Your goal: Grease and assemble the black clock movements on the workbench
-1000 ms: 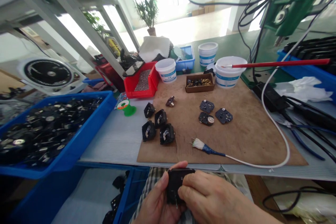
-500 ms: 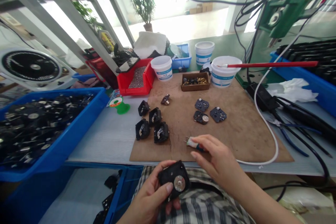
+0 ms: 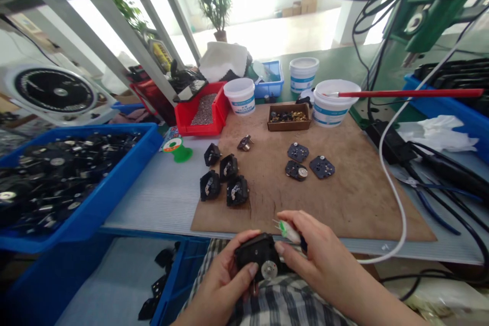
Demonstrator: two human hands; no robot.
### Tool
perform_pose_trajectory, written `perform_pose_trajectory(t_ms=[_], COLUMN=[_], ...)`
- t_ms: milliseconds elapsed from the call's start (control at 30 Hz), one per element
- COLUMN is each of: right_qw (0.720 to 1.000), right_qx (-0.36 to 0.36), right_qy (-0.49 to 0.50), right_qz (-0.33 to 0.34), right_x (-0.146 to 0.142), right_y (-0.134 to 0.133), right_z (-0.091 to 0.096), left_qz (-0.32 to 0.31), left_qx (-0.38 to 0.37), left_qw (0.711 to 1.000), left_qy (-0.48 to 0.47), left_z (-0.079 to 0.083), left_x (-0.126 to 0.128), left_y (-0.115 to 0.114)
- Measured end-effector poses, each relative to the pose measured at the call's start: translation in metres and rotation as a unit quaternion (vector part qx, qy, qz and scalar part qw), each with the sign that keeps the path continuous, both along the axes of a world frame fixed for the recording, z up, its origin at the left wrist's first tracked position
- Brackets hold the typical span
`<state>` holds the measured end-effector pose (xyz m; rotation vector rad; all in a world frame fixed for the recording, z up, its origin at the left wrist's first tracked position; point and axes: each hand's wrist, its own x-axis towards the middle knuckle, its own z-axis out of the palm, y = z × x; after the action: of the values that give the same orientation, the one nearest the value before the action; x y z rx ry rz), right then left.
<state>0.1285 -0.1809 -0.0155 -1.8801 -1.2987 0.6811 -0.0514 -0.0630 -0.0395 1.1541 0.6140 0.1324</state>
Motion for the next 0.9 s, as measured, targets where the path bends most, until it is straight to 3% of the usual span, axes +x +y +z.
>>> perform_pose_trajectory(t_ms=[133, 233, 300, 433, 533, 600, 700, 800, 900], right_qw=[0.991, 0.99, 0.987, 0.956, 0.936, 0.946, 0.979, 0.992, 0.996], right_qx=[-0.064, -0.056, -0.042, 0.008, 0.073, 0.086, 0.06, 0.038, 0.067], right_qy=[0.101, 0.118, 0.153, 0.292, 0.33, 0.296, 0.185, 0.114, 0.055], right_qz=[0.057, 0.045, 0.025, -0.034, -0.099, -0.103, -0.052, -0.026, -0.023], right_x=[-0.007, -0.01, -0.011, -0.015, -0.021, -0.025, -0.027, -0.025, -0.02], right_y=[0.004, 0.003, 0.002, 0.005, 0.008, 0.008, 0.003, -0.001, -0.003], right_z=[0.006, 0.006, 0.007, 0.007, 0.001, -0.005, -0.011, -0.008, -0.002], left_qz=[-0.042, -0.075, -0.073, -0.018, 0.015, 0.034, 0.054, 0.023, -0.022], left_qx=[0.088, 0.163, 0.117, -0.093, -0.146, -0.113, -0.006, 0.063, 0.167], left_qw=[0.994, 0.981, 0.988, 0.988, 0.977, 0.984, 0.993, 0.991, 0.983], left_qy=[-0.043, -0.075, -0.075, -0.119, -0.153, -0.13, -0.103, -0.116, -0.079], left_z=[0.001, 0.004, 0.008, 0.011, 0.006, 0.002, 0.001, 0.004, 0.008], left_x=[-0.002, -0.003, -0.001, 0.009, 0.018, 0.022, 0.023, 0.022, 0.02], left_y=[-0.001, 0.003, 0.005, 0.003, -0.003, -0.004, 0.001, 0.008, 0.012])
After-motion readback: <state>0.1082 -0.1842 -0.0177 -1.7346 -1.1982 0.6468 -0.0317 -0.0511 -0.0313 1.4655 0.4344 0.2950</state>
